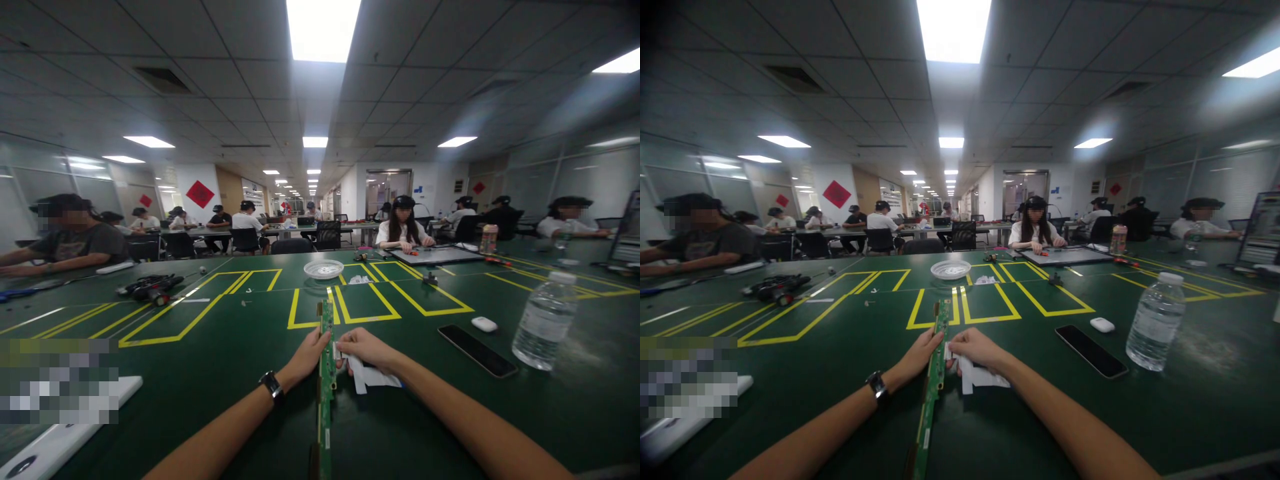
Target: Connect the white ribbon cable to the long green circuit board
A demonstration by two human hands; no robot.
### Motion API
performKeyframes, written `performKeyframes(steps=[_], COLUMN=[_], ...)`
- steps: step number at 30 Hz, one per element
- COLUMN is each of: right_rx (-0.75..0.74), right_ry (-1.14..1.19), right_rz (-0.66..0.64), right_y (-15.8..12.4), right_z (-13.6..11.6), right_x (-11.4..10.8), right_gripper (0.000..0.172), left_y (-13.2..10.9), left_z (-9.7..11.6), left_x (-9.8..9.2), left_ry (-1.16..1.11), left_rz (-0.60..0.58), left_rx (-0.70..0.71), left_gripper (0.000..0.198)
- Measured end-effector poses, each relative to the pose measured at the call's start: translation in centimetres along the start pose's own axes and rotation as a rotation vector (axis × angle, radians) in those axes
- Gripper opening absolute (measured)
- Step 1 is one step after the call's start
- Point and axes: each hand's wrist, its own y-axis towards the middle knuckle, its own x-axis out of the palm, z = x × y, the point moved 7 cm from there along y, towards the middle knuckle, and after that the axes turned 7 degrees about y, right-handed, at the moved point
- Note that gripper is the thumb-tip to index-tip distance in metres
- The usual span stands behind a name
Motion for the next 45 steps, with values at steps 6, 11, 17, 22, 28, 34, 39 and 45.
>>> performKeyframes(steps=[6, 11, 17, 22, 28, 34, 39, 45], right_rx=[-0.023, -0.04, -0.094, -0.144, -0.145, -0.149, -0.152, -0.194], right_ry=[0.025, -0.008, 0.034, 0.066, 0.04, 0.038, 0.014, -0.032], right_rz=[0.012, 0.065, 0.13, 0.19, 0.183, 0.144, 0.156, 0.198], right_y=[0.1, 0.1, 0.2, 0.2, -0.1, -0.6, -0.6, -0.1], right_z=[0.2, 0.2, -0.2, -0.6, -1.0, -1.5, -1.5, -0.7], right_x=[0.2, 0.3, 1.0, 1.5, 1.5, 1.4, 1.3, 0.9], right_gripper=[0.034, 0.033, 0.03, 0.028, 0.03, 0.027, 0.025, 0.027], left_y=[-0.1, -0.1, -0.1, -0.5, -1.0, -1.4, -1.5, -1.7], left_z=[-0.3, -0.8, -0.8, -0.1, 0.8, 1.1, 1.2, 2.0], left_x=[-0.1, -0.1, 0.2, 0.5, 0.7, 0.8, 0.8, 0.7], left_ry=[-0.019, -0.07, -0.109, -0.154, -0.174, -0.172, -0.146, -0.128], left_rz=[0.05, 0.053, 0.057, 0.078, 0.088, 0.039, 0.069, 0.12], left_rx=[-0.053, -0.052, -0.066, -0.098, -0.086, -0.077, -0.082, -0.055], left_gripper=[0.044, 0.042, 0.049, 0.054, 0.057, 0.057, 0.06, 0.062])
